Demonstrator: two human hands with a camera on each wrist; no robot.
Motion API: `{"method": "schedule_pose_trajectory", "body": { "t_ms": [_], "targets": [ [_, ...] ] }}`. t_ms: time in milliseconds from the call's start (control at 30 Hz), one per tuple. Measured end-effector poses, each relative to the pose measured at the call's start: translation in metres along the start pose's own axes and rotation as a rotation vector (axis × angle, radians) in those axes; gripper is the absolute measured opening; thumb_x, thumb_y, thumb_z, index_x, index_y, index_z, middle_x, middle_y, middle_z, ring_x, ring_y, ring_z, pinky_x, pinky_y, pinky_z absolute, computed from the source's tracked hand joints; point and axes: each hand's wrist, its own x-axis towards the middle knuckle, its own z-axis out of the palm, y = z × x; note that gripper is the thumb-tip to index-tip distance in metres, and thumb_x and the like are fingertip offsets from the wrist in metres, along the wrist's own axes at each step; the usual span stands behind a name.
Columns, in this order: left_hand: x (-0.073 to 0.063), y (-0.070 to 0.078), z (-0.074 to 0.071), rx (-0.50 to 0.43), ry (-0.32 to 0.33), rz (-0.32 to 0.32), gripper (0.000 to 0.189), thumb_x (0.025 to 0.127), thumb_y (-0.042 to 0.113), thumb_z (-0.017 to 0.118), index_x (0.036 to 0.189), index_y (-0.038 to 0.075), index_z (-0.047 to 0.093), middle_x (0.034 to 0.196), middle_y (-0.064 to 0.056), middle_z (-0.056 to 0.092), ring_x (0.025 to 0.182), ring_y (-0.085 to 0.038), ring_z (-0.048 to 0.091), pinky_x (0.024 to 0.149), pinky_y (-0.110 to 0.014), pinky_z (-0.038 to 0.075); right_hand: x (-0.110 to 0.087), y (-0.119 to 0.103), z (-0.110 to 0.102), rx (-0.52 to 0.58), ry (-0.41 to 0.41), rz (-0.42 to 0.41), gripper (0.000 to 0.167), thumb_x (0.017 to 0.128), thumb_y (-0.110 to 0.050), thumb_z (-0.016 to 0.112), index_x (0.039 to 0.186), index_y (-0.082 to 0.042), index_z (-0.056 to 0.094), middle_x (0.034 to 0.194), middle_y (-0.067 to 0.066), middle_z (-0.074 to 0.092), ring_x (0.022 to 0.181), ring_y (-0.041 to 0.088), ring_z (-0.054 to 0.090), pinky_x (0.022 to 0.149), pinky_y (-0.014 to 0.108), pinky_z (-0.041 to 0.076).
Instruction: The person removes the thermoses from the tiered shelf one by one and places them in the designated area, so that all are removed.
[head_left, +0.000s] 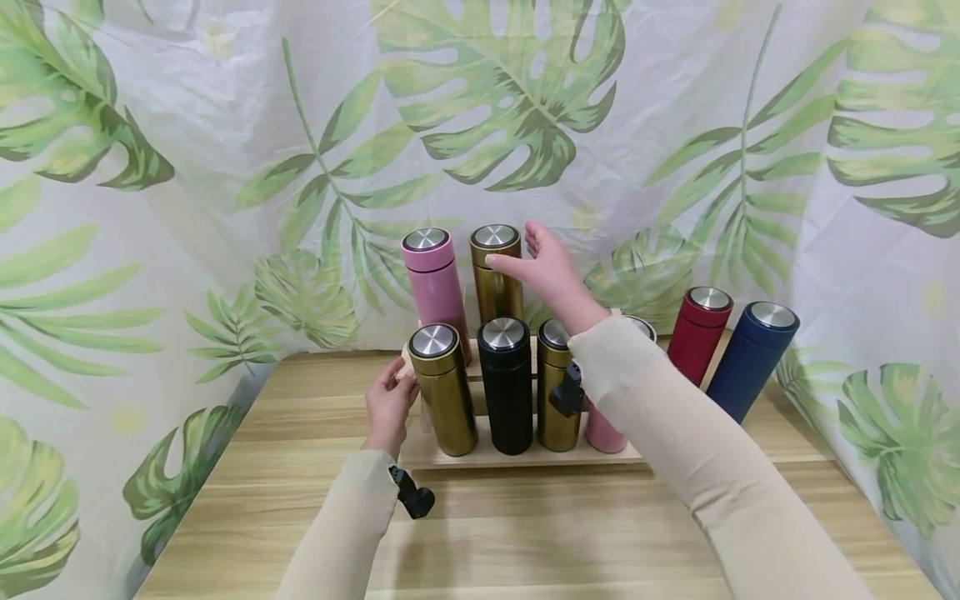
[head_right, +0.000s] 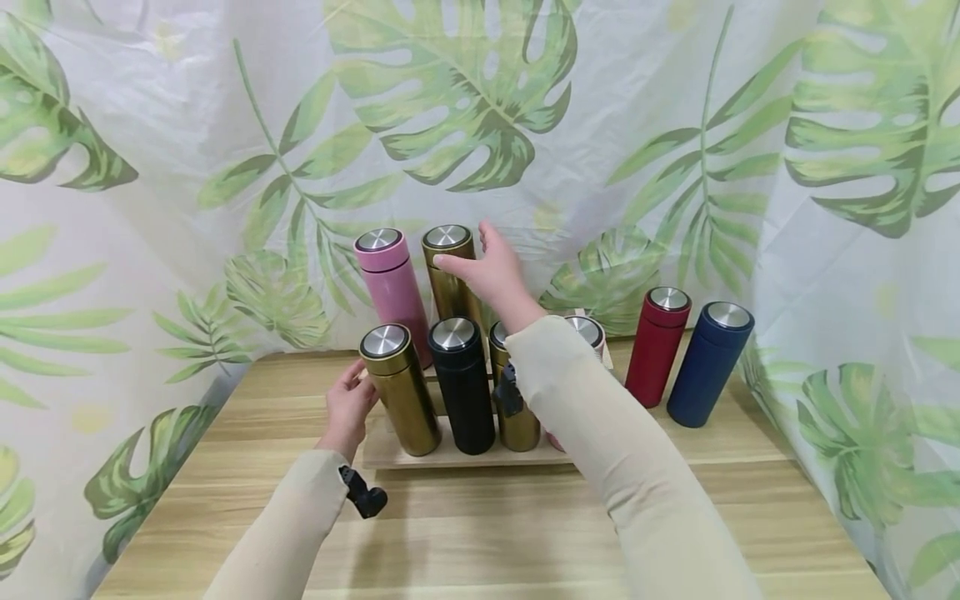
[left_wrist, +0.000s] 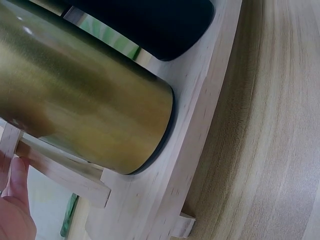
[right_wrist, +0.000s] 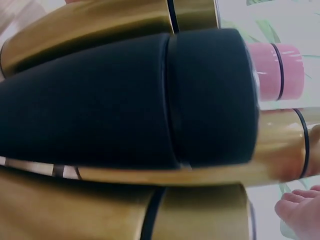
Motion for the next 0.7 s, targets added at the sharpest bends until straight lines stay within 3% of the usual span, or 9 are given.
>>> {"method": "schedule_pose_trajectory", "body": {
  "t_ms": [233,467,700],
  "targets": [
    [-0.001,-0.001,0.001,-0.015,0.020,0.018,0.045,0.088,-0.003,0.055,0.132,-0.001,0.047,0.082,-0.001,0.050,0.068,-0.002,0.059,0.069,-0.015,0.054,0.004,0.000,0.016,-0.014,0.025,0.012,0.086,0.077,-0.026,0.074,0.145,-0.009,0.024,0.138,0.012,0.042,0.123,0.024,0.043,0.102,0.037,0.041],
    [-0.001,-0.001,0.001,-0.027,0.022,0.033,0.044,0.088,-0.004,0.055,0.131,-0.002,0.048,0.075,0.003,0.049,0.066,-0.001,0.057,0.066,-0.013,0.054,0.009,0.006,0.023,-0.049,0.052,-0.015,0.084,0.075,-0.017,0.076,0.142,-0.008,0.027,0.133,0.013,0.045,0.118,0.027,0.046,0.100,0.039,0.042],
    [-0.004,0.001,0.002,-0.019,0.017,0.032,0.044,0.088,-0.005,0.053,0.132,-0.003,0.046,0.077,0.001,0.049,0.068,0.000,0.057,0.069,-0.014,0.054,0.009,0.011,0.023,-0.082,0.059,0.016,0.084,0.075,-0.016,0.076,0.142,-0.006,0.027,0.135,0.014,0.043,0.120,0.027,0.044,0.101,0.038,0.041]
  ]
}}
